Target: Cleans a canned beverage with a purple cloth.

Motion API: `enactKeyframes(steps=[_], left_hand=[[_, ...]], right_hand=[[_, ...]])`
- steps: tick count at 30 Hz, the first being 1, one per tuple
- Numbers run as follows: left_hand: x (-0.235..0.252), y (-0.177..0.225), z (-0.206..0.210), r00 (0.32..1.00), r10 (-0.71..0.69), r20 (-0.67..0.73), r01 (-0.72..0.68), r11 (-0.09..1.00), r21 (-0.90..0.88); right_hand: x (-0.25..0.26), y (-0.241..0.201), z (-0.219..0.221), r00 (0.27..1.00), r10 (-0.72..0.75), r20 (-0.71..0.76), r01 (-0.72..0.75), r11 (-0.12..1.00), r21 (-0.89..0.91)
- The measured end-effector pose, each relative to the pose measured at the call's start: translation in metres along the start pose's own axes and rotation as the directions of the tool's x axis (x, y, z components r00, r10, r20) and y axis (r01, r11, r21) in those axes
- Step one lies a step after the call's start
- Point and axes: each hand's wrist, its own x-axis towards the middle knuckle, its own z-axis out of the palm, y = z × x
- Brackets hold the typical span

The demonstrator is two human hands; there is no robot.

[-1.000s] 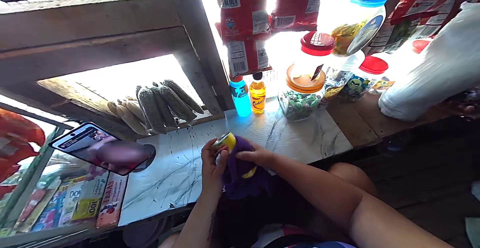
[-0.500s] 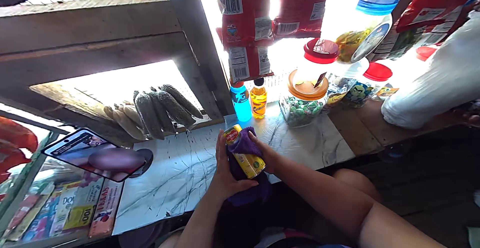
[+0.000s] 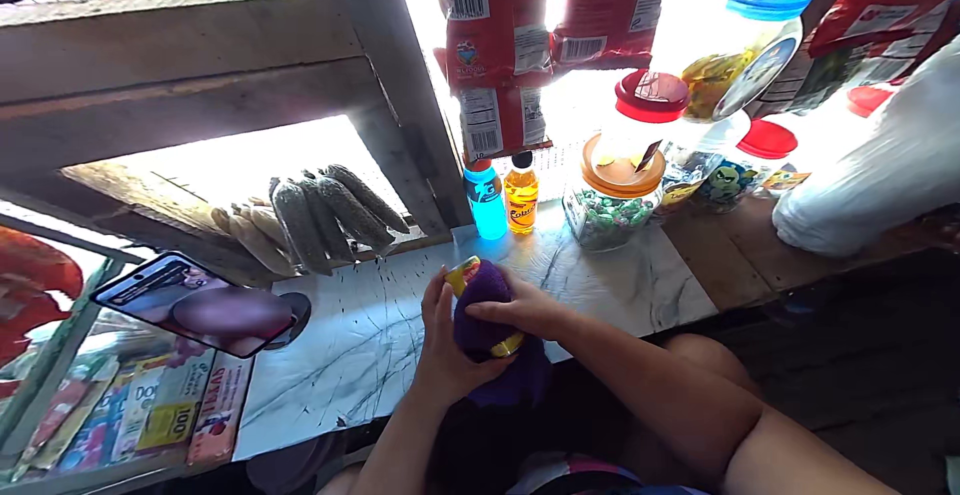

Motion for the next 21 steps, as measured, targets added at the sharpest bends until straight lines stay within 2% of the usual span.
enactKeyframes(steps=[2, 5, 11, 13, 16, 21], left_hand=[[-0.002, 0.006, -0.001, 0.998, 0.035, 0.049, -0.038, 0.998, 0.052], [-0.006, 0.008, -0.004, 0.995, 0.036, 0.098, -0.039, 0.999, 0.030], [-0.015, 0.009, -0.020, 0.991, -0.047, 0.128, 0.060, 0.993, -0.100], [-0.017, 0.008, -0.023, 0.992, -0.037, 0.120, 0.051, 0.992, -0.118], [-0.020, 0.009, -0.024, 0.995, -0.029, 0.093, 0.039, 0.994, -0.107], [-0.023, 0.010, -0.021, 0.995, 0.022, 0.095, -0.028, 0.998, 0.058]], right_hand=[[0.001, 0.003, 0.005, 0.999, 0.000, -0.034, 0.002, 0.998, 0.060], [0.001, 0.004, 0.012, 1.000, -0.017, -0.026, 0.023, 0.971, 0.237], [0.001, 0.004, 0.015, 0.970, -0.084, 0.229, -0.044, 0.862, 0.505], [0.001, 0.004, 0.015, 0.952, -0.090, 0.292, -0.075, 0.858, 0.508], [0.003, 0.002, 0.017, 0.954, -0.041, 0.296, -0.099, 0.890, 0.445], [0.009, -0.002, 0.019, 0.994, 0.004, 0.110, -0.031, 0.969, 0.246]])
